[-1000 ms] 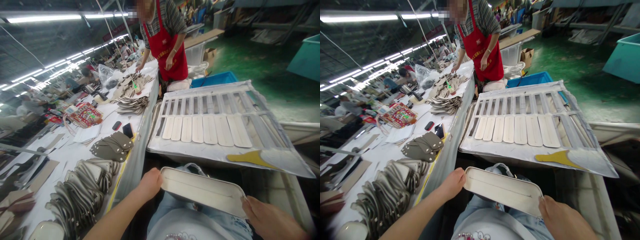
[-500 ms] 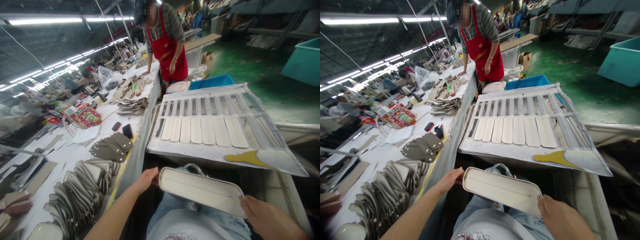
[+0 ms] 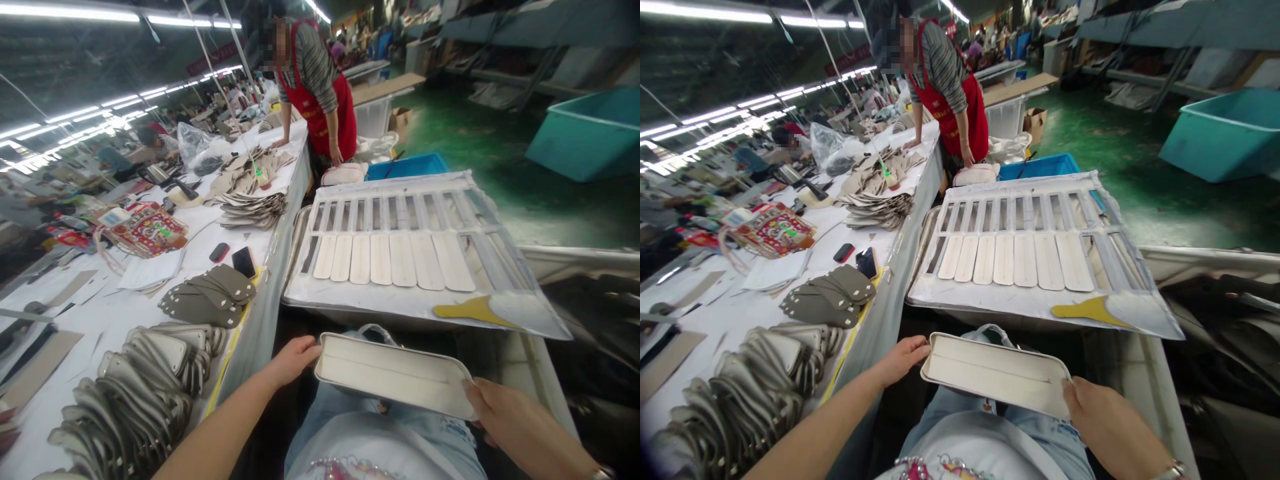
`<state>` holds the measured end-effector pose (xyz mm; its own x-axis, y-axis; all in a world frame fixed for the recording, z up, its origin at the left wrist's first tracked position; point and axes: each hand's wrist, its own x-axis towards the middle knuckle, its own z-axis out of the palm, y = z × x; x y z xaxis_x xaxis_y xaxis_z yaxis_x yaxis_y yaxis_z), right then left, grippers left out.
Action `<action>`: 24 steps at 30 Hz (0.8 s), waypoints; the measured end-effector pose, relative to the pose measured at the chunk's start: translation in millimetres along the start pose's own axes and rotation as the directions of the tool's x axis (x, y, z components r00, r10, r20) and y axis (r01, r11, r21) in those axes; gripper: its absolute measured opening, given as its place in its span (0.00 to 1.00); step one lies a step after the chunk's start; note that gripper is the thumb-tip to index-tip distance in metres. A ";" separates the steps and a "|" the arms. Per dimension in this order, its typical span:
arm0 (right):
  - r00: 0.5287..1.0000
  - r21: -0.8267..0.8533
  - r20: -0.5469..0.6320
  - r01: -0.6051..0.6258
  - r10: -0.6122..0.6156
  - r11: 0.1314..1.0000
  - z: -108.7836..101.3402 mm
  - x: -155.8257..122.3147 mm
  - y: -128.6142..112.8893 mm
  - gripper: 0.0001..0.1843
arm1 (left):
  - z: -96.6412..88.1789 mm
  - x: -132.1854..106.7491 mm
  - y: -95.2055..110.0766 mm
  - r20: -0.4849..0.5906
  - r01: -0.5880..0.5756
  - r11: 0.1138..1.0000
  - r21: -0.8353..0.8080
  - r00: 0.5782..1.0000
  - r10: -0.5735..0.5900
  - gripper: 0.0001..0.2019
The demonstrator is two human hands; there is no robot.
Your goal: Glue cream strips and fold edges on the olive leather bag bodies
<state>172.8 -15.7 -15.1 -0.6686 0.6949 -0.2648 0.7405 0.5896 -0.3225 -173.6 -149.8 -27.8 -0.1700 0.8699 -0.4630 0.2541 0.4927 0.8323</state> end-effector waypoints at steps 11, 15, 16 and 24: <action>0.873 0.585 0.364 -0.486 0.325 0.650 -12.4 -6.5 -12.8 0.25 | 77.4 -13.8 50.6 0.171 -0.542 0.483 0.688 0.768 0.618 0.17; 0.827 0.623 0.412 -0.561 0.382 0.545 -5.5 -1.5 -10.2 0.27 | 131.4 -5.7 81.9 0.473 -0.711 0.416 0.567 0.694 0.543 0.24; 0.815 0.618 0.418 -0.579 0.402 0.532 -4.3 0.1 -9.7 0.29 | 137.7 -3.2 87.7 0.505 -0.718 0.404 0.567 0.691 0.518 0.27; 0.864 0.394 0.298 -0.499 0.406 0.772 -11.3 -4.9 -16.4 0.19 | 140.7 1.1 92.4 0.552 -0.714 0.276 0.644 0.683 0.478 0.31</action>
<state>164.8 -24.2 1.8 -0.2974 0.7171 -0.6303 0.8783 -0.0533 -0.4751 -16.3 -100.0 5.7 0.5311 0.8429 -0.0866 0.8046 -0.4696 0.3635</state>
